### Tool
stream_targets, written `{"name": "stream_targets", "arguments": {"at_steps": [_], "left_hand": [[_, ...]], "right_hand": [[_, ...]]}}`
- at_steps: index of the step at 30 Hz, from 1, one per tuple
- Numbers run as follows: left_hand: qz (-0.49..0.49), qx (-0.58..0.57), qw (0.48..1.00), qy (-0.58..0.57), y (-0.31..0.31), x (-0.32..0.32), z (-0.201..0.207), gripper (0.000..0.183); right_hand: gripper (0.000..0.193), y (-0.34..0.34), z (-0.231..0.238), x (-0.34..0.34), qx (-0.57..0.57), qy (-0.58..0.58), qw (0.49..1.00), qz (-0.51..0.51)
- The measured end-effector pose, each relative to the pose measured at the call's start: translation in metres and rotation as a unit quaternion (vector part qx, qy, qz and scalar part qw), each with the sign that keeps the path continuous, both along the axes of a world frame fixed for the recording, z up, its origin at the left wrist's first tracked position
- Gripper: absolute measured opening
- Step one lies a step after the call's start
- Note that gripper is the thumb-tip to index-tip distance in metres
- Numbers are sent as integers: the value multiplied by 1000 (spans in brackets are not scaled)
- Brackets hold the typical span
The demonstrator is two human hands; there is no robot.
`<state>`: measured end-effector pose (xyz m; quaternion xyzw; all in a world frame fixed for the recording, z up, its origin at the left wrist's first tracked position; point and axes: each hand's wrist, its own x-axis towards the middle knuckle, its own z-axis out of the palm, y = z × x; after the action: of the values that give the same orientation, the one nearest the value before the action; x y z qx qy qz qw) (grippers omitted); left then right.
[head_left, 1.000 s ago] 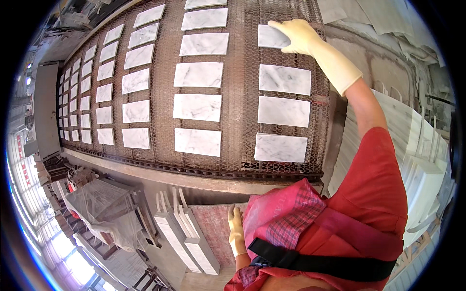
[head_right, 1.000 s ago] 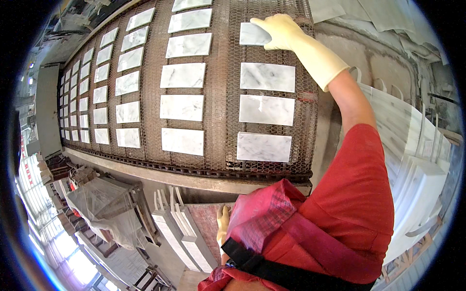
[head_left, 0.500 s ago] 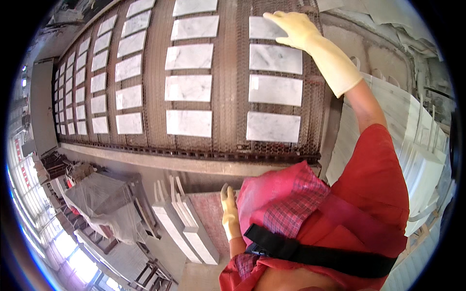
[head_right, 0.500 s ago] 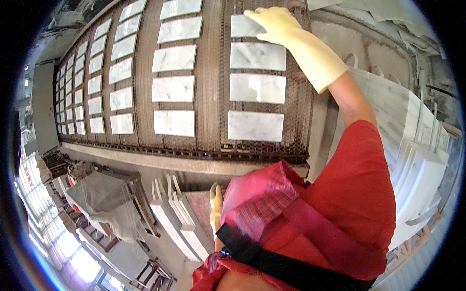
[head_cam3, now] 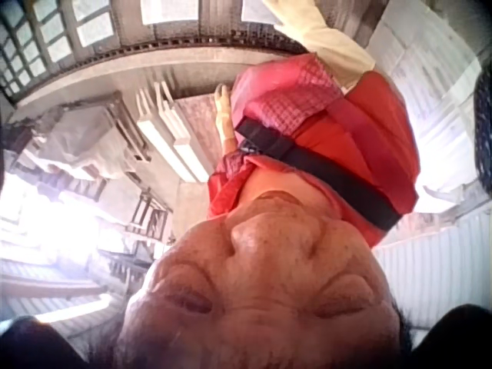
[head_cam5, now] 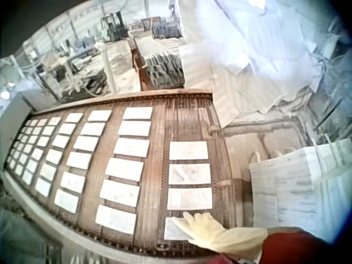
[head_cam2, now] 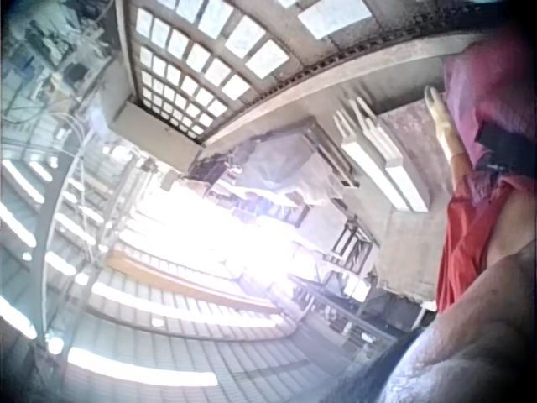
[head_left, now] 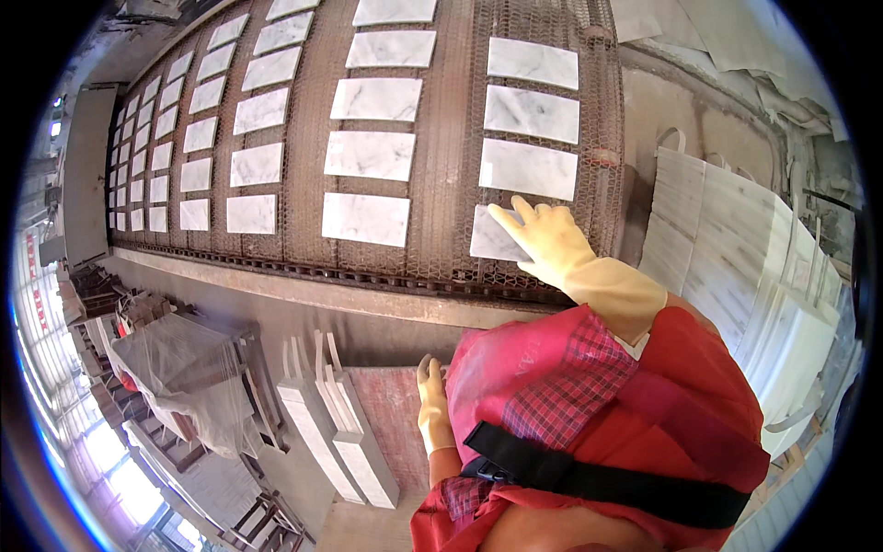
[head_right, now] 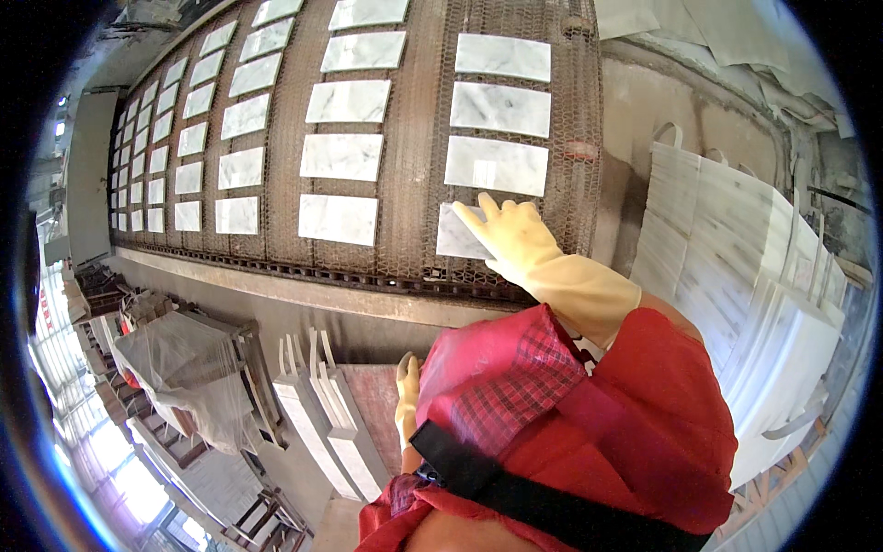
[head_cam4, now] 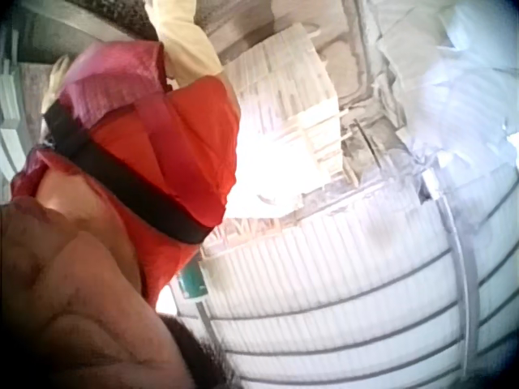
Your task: The person places rectangular white tiles onto a metal mesh conveyor belt in a factory setting. They pick up tiles from a stack on the floor and arrange them in neat rows on the moving belt.
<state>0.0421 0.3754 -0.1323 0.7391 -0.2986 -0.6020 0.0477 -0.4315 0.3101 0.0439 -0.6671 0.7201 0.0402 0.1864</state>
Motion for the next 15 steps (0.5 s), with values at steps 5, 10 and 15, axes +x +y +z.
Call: {"name": "stream_targets", "arguments": {"at_steps": [5,10,15], "left_hand": [[-24,-2,1000,-3,-5,-2,1,67],[-8,11,1000,6,2,1,-1,69],[4,20,1000,-24,0,-15,29,71]], "right_hand": [[110,-15,6,-11,45,-27,998,32],[117,-25,12,-36,70,-135,988,21],[116,-55,37,-80,35,-247,968,-43]]}}
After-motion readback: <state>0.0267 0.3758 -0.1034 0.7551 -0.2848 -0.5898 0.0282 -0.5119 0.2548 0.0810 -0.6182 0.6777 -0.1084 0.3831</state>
